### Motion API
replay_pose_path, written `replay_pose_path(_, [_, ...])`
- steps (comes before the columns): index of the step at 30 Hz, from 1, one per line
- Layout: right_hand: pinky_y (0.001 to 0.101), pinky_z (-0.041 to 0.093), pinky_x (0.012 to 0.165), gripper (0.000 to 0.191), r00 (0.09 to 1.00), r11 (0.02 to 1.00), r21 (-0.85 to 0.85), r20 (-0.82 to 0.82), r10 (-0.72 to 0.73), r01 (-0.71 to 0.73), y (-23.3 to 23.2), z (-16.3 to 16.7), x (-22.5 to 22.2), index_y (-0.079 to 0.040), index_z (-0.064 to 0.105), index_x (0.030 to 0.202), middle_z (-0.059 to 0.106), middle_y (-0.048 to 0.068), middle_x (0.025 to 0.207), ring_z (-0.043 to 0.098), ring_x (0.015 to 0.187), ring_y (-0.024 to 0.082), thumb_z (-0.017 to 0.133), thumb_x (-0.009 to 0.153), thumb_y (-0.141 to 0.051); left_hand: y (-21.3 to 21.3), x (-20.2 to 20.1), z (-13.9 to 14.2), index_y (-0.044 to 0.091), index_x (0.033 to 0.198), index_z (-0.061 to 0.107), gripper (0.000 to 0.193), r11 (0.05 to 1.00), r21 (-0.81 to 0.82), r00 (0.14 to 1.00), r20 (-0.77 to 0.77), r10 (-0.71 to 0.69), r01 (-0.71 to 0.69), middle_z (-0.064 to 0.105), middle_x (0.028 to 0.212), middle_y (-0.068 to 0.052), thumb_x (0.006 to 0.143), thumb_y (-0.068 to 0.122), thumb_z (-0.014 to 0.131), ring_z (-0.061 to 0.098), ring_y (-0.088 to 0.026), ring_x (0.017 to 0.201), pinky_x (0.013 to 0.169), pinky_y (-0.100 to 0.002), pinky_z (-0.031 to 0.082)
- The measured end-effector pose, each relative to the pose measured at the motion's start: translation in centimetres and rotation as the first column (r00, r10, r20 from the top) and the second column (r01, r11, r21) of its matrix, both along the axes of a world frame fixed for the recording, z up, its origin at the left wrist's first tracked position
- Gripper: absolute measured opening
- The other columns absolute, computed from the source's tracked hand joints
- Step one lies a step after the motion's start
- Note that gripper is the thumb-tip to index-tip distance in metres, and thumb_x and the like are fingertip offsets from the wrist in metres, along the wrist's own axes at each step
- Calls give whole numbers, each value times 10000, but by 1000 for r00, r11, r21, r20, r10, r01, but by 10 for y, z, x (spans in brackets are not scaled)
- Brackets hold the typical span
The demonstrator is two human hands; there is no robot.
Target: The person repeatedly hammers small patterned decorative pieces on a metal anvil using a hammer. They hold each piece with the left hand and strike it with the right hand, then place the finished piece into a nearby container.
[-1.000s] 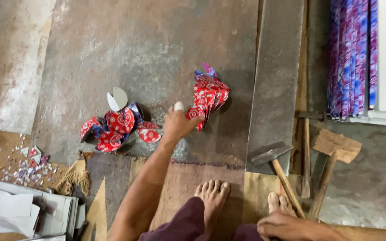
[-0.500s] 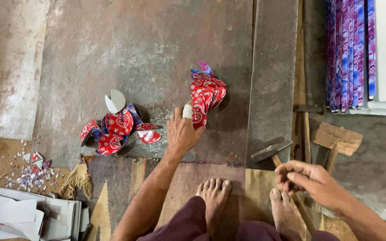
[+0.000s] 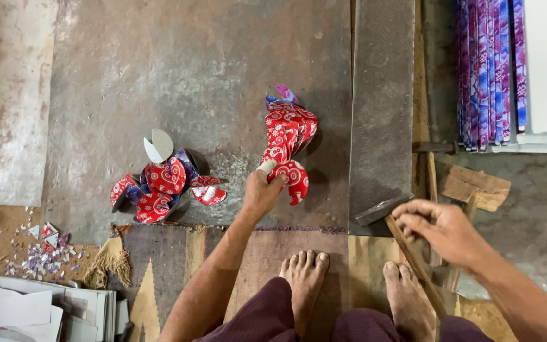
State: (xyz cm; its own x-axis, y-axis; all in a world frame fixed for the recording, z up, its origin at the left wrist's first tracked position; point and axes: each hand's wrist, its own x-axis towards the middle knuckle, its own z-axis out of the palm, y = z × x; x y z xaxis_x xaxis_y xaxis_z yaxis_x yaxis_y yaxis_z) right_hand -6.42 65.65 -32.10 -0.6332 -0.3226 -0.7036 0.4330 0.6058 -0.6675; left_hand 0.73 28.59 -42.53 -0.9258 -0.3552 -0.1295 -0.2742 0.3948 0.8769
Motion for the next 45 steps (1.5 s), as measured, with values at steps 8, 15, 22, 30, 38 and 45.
replay_pose_path(8, [397,548,561,217,873,896,351,-304,382,-271,-57,-9,-34,-134,749,1133,792,48,989,668,604,236,695,993,-290,15,-11,46,41,1298,583,299,703,711,999,45,8,-38,684,1067,-31,1011,75,503,677,-105,874,704,-343,663])
replay_pose_path(15, [407,556,720,199,503,865,261,-727,468,-428,-76,-26,-42,-7,715,995,698,144,919,699,786,291,733,885,-173,20,-23,57,5,1287,585,285,743,669,998,23,-53,24,696,1071,-54,1027,80,496,699,-141,866,707,-324,653])
replay_pose_path(22, [365,525,621,176,613,973,146,-757,226,-180,-33,-14,-35,-5,729,994,703,125,876,672,670,248,709,933,-170,41,-35,54,-11,1244,615,308,883,462,996,-39,-80,88,734,930,-42,946,69,619,692,-133,814,683,-341,603])
replay_pose_path(30, [384,600,606,501,818,760,571,-245,520,-311,50,-46,52,-77,595,1123,698,109,843,712,671,254,697,877,-502,94,-51,55,5,1056,707,263,990,-1,989,-36,-142,142,762,881,-197,855,168,754,775,-267,784,716,-386,577])
replay_pose_path(38, [492,556,625,489,947,868,489,-232,223,-84,102,-66,86,-49,553,1104,671,168,826,692,746,357,662,917,-487,129,-59,53,13,1085,692,275,963,-38,960,-81,-267,265,752,901,-210,866,169,751,772,-331,815,686,-396,588])
replay_pose_path(45, [450,498,550,359,818,928,372,-523,240,-35,108,-37,82,-36,618,985,695,160,746,661,573,302,647,918,-387,139,-61,53,11,1085,689,250,954,-93,951,-95,-294,285,732,898,-240,879,149,723,742,-390,842,688,-425,579])
